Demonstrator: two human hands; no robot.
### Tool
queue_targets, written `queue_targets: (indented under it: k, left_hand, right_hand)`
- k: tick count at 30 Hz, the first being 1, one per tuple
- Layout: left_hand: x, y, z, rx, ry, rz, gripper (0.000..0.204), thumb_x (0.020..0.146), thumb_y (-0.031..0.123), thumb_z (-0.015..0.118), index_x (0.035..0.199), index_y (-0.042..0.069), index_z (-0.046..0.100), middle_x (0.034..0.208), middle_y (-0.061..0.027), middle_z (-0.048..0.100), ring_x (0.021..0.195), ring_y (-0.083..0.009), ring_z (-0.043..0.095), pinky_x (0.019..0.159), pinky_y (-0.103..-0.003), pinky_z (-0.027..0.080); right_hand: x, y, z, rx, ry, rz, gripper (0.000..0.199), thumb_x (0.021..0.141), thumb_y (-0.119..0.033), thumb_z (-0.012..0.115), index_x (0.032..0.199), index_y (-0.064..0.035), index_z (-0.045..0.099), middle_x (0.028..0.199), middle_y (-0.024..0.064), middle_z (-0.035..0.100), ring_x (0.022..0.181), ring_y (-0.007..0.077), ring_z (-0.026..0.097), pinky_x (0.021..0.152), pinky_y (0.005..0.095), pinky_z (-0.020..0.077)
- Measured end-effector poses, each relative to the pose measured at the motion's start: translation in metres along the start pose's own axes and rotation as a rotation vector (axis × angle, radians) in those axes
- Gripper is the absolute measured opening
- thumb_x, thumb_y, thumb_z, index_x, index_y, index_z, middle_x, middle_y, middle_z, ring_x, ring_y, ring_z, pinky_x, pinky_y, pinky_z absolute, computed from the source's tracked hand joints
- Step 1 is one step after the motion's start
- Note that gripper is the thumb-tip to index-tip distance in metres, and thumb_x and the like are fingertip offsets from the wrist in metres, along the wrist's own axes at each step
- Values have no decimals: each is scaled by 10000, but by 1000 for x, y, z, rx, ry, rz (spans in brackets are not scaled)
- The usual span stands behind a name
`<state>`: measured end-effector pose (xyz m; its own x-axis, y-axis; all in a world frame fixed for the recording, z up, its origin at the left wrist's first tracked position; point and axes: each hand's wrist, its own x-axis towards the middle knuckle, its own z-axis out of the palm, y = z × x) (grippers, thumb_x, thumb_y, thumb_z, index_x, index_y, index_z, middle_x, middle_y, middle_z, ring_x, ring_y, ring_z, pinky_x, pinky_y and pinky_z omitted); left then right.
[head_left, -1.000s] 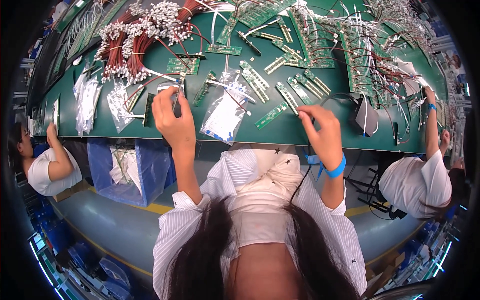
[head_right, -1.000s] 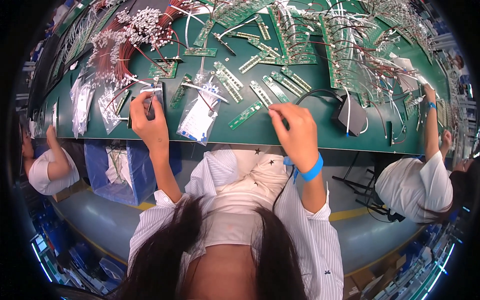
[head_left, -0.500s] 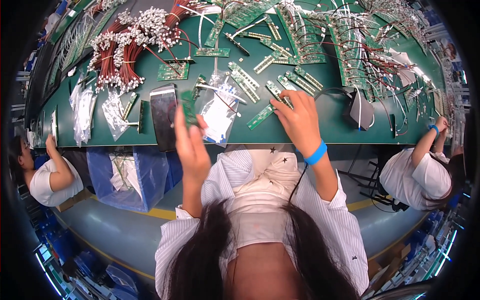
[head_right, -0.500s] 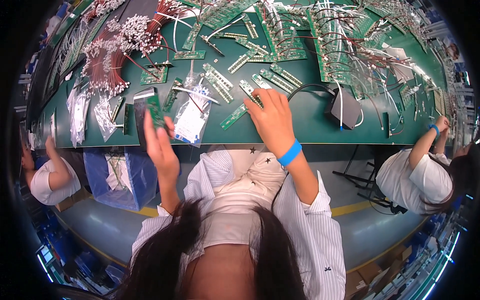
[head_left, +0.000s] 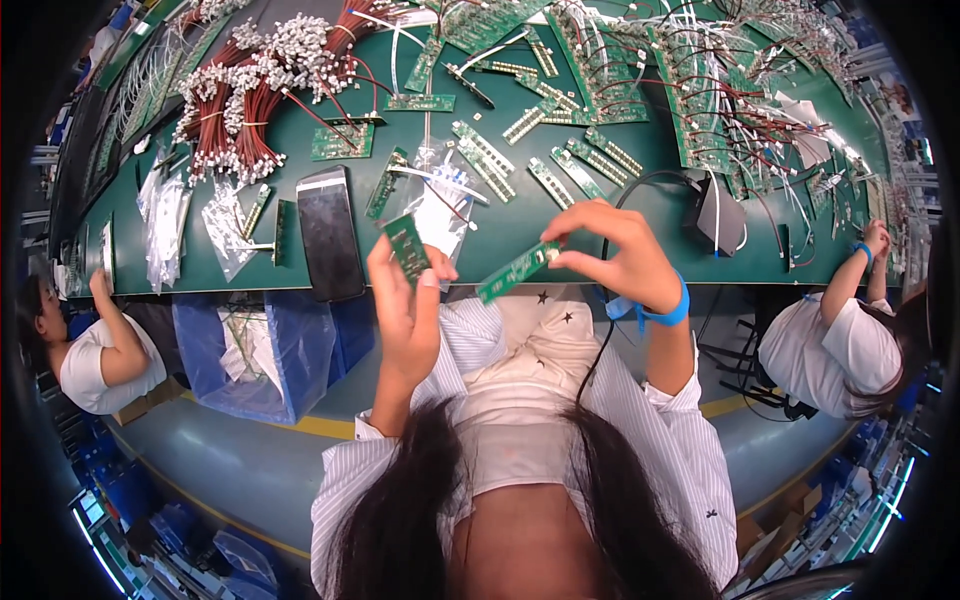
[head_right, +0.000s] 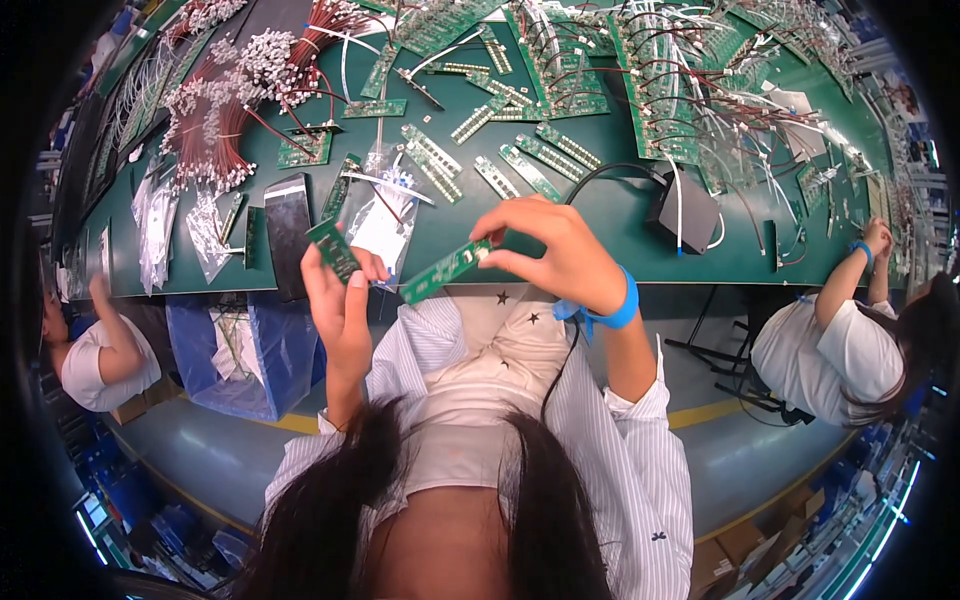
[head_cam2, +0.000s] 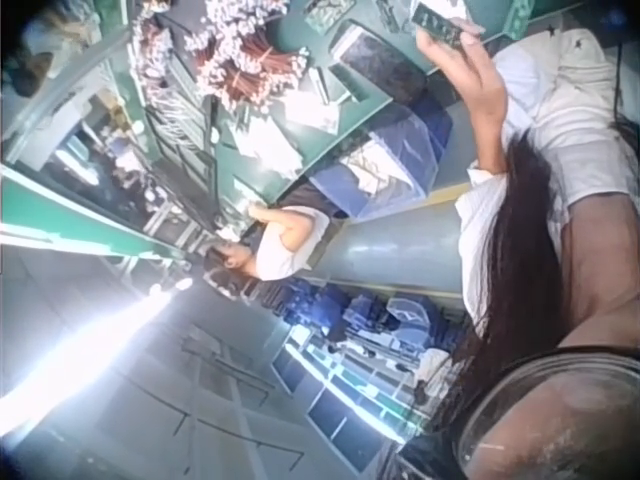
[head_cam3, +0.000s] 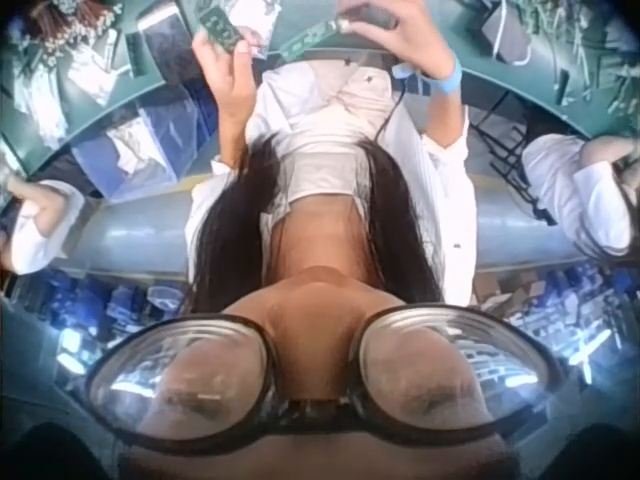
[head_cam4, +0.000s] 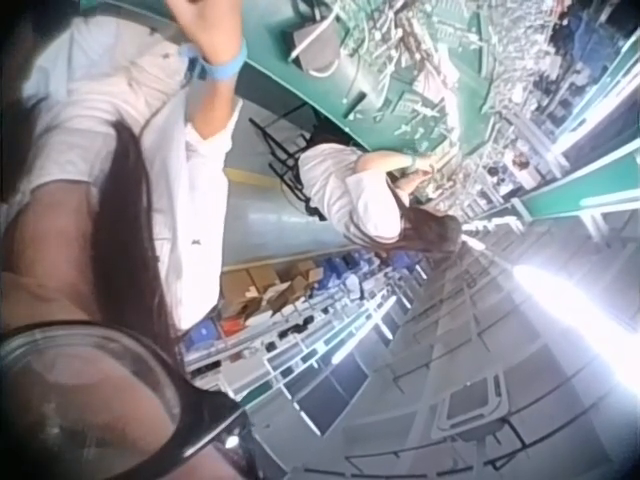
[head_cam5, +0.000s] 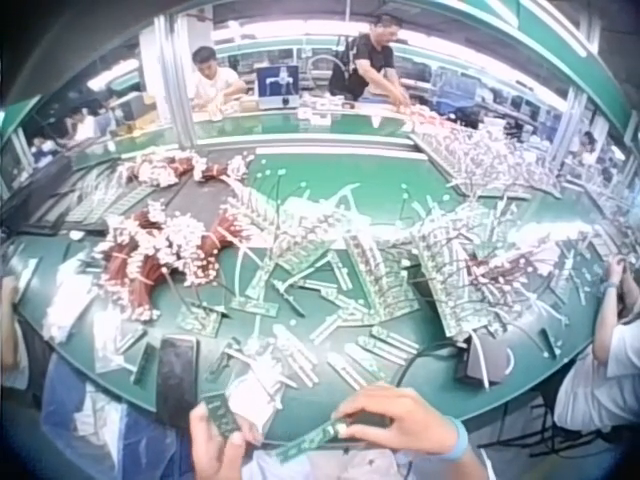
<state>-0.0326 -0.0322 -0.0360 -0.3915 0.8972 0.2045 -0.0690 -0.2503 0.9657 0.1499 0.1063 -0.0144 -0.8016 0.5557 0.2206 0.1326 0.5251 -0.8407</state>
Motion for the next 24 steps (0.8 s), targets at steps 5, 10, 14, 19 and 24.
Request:
queue_targets:
  k: [5, 10, 14, 19, 24]
  left_hand:
    - [2, 11, 18, -170, -184, -339, 569, 798, -81, 493, 1275, 57, 214, 875, -46, 414, 805, -105, 447, 700, -237, 424]
    - [-3, 13, 22, -187, -114, -458, 552, 796, -80, 490, 1268, 45, 230, 925, -56, 410, 839, -105, 434, 727, -226, 407]
    - [-4, 11, 16, 25, -186, -355, 559, 782, -97, 492, 1262, 41, 240, 926, -69, 449, 813, -99, 473, 670, -224, 429]
    - [-9, 9, 18, 185, -252, -200, 520, 787, -84, 499, 1236, 25, 260, 1009, -99, 462, 904, -131, 475, 728, -224, 409]
    - [-10, 9, 20, 271, -246, -265, 446, 831, -11, 507, 1204, -6, 263, 935, -144, 541, 820, -188, 550, 767, -290, 423]
  right_hand:
    - [0, -21, 1, -211, -16, -166, 223, 651, -85, 669, 865, -67, 612, 831, 40, 599, 763, 196, 558, 720, 318, 415]
    - [-4, -25, 15, -461, 110, -344, 260, 616, -91, 666, 872, -83, 621, 856, 44, 601, 739, 210, 562, 689, 331, 437]
    - [-9, -22, 21, -403, 90, -391, 263, 619, -86, 676, 879, -83, 638, 857, 65, 616, 694, 218, 584, 631, 322, 473]
    - [-13, -23, 24, -379, 62, -280, 204, 623, -99, 620, 826, -79, 610, 848, 61, 600, 722, 206, 579, 624, 307, 481]
    - [-9, -23, 27, -480, 99, -322, 184, 617, -106, 622, 798, -80, 598, 879, 63, 594, 759, 203, 584, 638, 309, 489]
